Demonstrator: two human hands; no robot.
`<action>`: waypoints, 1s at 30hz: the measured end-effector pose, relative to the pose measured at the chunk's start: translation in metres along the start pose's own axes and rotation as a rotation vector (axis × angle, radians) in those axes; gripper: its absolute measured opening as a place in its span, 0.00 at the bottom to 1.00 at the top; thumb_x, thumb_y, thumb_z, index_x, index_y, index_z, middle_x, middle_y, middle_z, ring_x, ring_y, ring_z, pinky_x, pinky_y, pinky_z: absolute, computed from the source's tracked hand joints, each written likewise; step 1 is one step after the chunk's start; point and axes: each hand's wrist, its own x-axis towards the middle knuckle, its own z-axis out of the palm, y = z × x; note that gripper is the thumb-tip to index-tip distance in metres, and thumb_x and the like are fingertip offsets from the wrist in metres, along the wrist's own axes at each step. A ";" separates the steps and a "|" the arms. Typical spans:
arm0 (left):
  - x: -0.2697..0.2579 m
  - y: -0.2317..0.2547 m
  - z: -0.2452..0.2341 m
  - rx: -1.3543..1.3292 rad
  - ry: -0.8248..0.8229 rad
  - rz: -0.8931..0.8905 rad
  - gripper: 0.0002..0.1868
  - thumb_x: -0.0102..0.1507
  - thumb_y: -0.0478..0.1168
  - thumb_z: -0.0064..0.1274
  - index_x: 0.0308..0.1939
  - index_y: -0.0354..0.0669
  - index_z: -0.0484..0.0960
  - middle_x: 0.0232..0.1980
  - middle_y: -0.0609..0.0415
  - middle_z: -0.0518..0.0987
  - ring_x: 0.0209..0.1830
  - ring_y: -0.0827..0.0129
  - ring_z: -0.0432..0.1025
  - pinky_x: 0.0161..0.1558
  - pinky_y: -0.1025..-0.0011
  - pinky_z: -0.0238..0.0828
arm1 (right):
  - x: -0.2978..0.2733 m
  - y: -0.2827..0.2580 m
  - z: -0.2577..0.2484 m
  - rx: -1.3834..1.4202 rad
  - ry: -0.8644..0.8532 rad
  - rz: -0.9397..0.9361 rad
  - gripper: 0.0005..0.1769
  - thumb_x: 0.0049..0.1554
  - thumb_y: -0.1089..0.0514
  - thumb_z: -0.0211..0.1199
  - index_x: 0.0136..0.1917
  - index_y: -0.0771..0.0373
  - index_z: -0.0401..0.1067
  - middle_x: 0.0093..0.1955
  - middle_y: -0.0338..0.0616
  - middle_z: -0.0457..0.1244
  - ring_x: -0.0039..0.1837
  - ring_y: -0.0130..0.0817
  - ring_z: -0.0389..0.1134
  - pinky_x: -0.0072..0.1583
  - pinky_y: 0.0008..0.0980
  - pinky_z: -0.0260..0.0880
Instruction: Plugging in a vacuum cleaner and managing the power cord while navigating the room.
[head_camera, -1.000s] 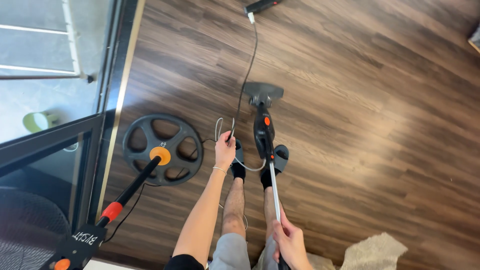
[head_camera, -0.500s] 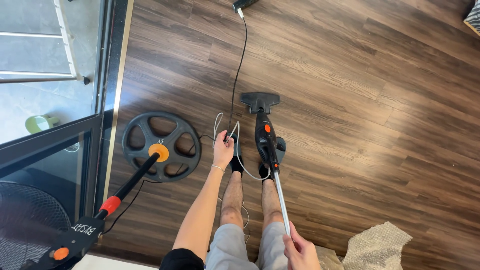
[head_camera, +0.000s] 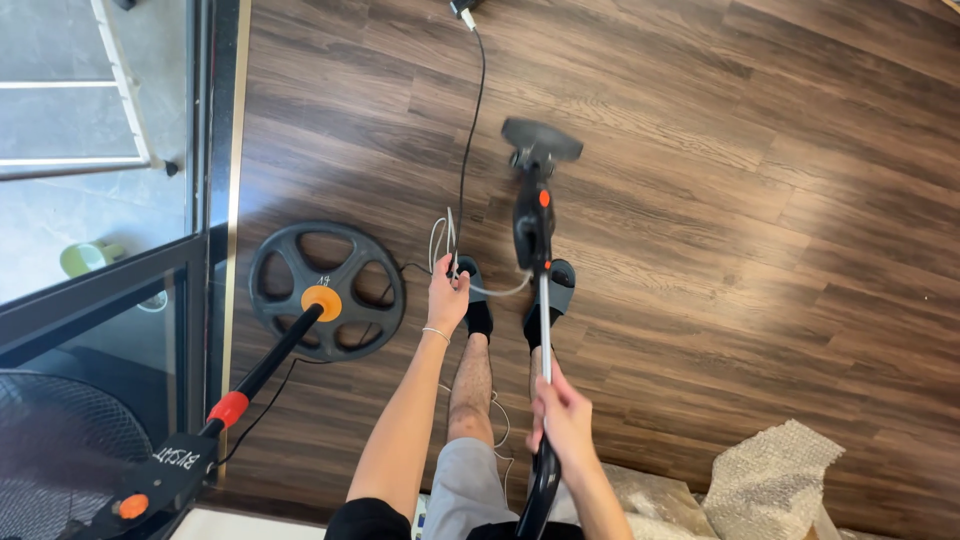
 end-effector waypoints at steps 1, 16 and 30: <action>0.003 0.002 0.001 -0.029 0.002 -0.029 0.29 0.64 0.38 0.57 0.69 0.38 0.68 0.55 0.47 0.78 0.39 0.68 0.72 0.47 0.68 0.73 | 0.009 -0.010 0.001 0.032 0.009 -0.014 0.28 0.61 0.55 0.57 0.74 0.52 0.68 0.26 0.35 0.52 0.21 0.27 0.53 0.24 0.31 0.57; 0.003 -0.020 0.011 -0.085 0.029 -0.023 0.29 0.64 0.38 0.56 0.68 0.37 0.67 0.60 0.45 0.78 0.50 0.65 0.76 0.52 0.69 0.74 | 0.017 0.037 -0.080 -0.068 -0.020 -0.041 0.33 0.59 0.58 0.57 0.78 0.52 0.61 0.26 0.37 0.54 0.20 0.28 0.53 0.23 0.33 0.57; 0.044 -0.039 0.007 0.070 0.209 0.160 0.13 0.68 0.41 0.54 0.53 0.37 0.82 0.48 0.41 0.81 0.45 0.58 0.75 0.47 0.65 0.72 | 0.070 -0.030 -0.026 -0.137 -0.045 -0.208 0.31 0.61 0.57 0.58 0.77 0.55 0.62 0.27 0.37 0.55 0.20 0.27 0.53 0.23 0.33 0.54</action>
